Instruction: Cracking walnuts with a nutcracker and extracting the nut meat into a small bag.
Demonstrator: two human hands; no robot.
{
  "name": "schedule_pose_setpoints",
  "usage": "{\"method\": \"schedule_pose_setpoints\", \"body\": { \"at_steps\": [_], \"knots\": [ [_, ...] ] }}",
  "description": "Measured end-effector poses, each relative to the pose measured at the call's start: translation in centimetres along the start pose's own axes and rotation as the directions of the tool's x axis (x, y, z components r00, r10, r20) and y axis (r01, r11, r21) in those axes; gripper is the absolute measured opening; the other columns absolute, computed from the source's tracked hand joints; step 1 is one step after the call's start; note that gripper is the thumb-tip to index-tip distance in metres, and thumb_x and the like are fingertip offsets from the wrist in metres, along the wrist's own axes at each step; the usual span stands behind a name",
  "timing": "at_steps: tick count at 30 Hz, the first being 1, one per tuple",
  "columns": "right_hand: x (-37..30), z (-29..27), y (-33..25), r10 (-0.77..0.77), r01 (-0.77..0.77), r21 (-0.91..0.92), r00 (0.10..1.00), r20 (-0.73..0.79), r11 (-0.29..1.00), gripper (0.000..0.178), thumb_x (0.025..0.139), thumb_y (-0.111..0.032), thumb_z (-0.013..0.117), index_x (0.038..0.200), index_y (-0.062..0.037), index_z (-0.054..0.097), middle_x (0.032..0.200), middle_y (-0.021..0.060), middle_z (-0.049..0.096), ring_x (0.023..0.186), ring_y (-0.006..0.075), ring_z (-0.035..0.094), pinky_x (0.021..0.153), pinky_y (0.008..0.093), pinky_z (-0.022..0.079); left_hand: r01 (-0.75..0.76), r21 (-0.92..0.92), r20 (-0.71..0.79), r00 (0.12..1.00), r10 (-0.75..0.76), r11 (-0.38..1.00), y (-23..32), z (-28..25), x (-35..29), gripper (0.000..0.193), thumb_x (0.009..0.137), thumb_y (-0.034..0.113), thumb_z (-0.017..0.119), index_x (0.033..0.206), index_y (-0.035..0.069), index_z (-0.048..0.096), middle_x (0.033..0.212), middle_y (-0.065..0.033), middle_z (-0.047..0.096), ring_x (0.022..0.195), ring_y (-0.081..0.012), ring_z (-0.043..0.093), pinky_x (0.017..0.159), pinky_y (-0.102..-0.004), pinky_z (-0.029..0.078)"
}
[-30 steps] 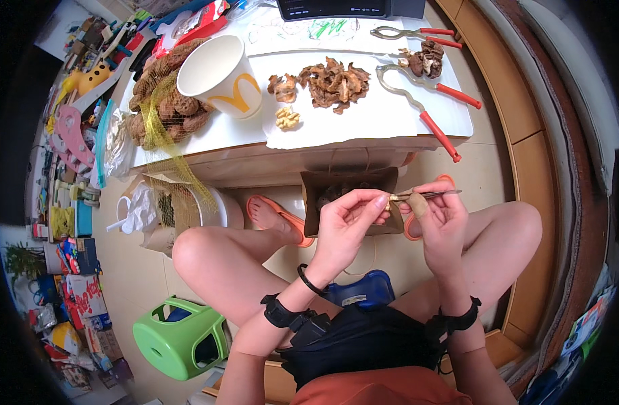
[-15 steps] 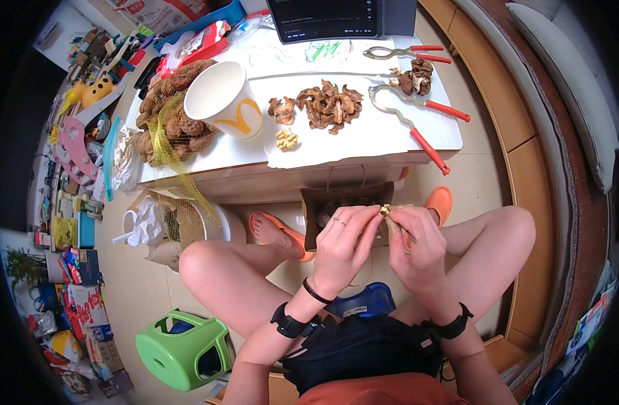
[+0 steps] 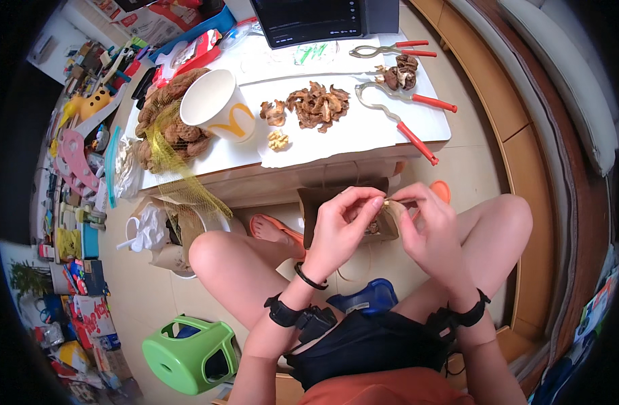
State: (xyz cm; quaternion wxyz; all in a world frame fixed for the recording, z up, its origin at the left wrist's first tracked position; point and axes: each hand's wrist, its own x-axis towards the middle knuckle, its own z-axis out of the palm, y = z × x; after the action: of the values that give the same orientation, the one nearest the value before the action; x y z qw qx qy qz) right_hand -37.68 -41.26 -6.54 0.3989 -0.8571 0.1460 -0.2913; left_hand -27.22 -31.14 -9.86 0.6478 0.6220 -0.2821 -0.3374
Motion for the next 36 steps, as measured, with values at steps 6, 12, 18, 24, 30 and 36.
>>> {"method": "schedule_pose_setpoints", "body": {
  "at_steps": [6, 12, 18, 24, 30, 36],
  "knots": [
    [0.5, -1.5, 2.8, 0.341, -0.478, 0.573, 0.878, 0.336, 0.666, 0.008, 0.081, 0.0, 0.046, 0.088, 0.0024, 0.047, 0.077, 0.0069, 0.055, 0.073, 0.0128, 0.058, 0.064, 0.022, 0.048, 0.192, -0.219, 0.183, 0.971, -0.153, 0.957, -1.1, -0.7, 0.8, 0.019, 0.086, 0.016, 0.051, 0.092, -0.001, 0.057, 0.074, 0.0006, 0.055, 0.067, -0.0041, 0.05, 0.062, -0.0171, 0.042],
    [0.1, -1.5, 4.6, 0.398, -0.68, 0.685, 0.723, 0.565, 0.262, 0.01, 0.083, -0.007, 0.052, 0.09, -0.0004, 0.049, 0.079, 0.0073, 0.055, 0.071, 0.0127, 0.058, 0.065, 0.0224, 0.048, 0.45, -0.456, 0.439, 0.864, -0.245, 0.768, -1.3, -1.0, 0.7, 0.023, 0.09, 0.02, 0.042, 0.099, 0.0, 0.049, 0.088, -0.0058, 0.056, 0.078, -0.0096, 0.056, 0.073, -0.0202, 0.046],
    [-0.2, -0.3, 5.3, 0.377, -0.643, 0.759, 0.731, 0.568, 0.103, 0.012, 0.083, -0.007, 0.051, 0.092, -0.0002, 0.048, 0.08, 0.0068, 0.055, 0.072, 0.0126, 0.056, 0.066, 0.0231, 0.047, 0.371, -0.522, 0.38, 0.907, -0.18, 0.768, -1.0, -0.7, 0.0, 0.023, 0.087, 0.01, 0.045, 0.107, -0.001, 0.047, 0.095, -0.0087, 0.057, 0.085, -0.0133, 0.057, 0.078, -0.0222, 0.046],
    [-0.4, 0.7, 4.9, 0.439, -0.577, 0.79, 0.777, 0.452, 0.207, 0.015, 0.083, -0.007, 0.052, 0.095, 0.0009, 0.048, 0.081, 0.007, 0.054, 0.073, 0.012, 0.055, 0.067, 0.0233, 0.046, 0.346, -0.548, 0.304, 0.93, -0.204, 0.761, -1.4, -0.6, -0.3, 0.032, 0.086, 0.008, 0.047, 0.116, -0.002, 0.044, 0.102, -0.0121, 0.057, 0.092, -0.0152, 0.056, 0.079, -0.0226, 0.045],
    [-0.4, 1.1, 4.7, 0.452, -0.588, 0.783, 0.765, 0.458, 0.202, 0.014, 0.083, -0.008, 0.051, 0.095, 0.0004, 0.049, 0.08, 0.006, 0.055, 0.072, 0.0113, 0.055, 0.067, 0.023, 0.046, 0.239, -0.397, 0.192, 0.966, -0.174, 0.886, -1.9, -1.0, -0.5, 0.031, 0.085, 0.008, 0.049, 0.114, -0.002, 0.047, 0.095, -0.009, 0.057, 0.083, -0.0096, 0.056, 0.074, -0.0201, 0.045],
    [-0.2, 0.8, 3.7, 0.478, -0.556, 0.712, 0.808, 0.344, 0.429, 0.013, 0.082, -0.005, 0.051, 0.094, 0.0004, 0.049, 0.081, 0.0054, 0.054, 0.075, 0.01, 0.055, 0.068, 0.0219, 0.046, 0.022, -0.188, 0.099, 0.995, -0.003, 0.982, -1.2, -0.9, -0.7, 0.028, 0.083, 0.004, 0.052, 0.111, -0.001, 0.051, 0.086, -0.0027, 0.05, 0.079, -0.0074, 0.054, 0.07, -0.019, 0.045]
  ]
}}
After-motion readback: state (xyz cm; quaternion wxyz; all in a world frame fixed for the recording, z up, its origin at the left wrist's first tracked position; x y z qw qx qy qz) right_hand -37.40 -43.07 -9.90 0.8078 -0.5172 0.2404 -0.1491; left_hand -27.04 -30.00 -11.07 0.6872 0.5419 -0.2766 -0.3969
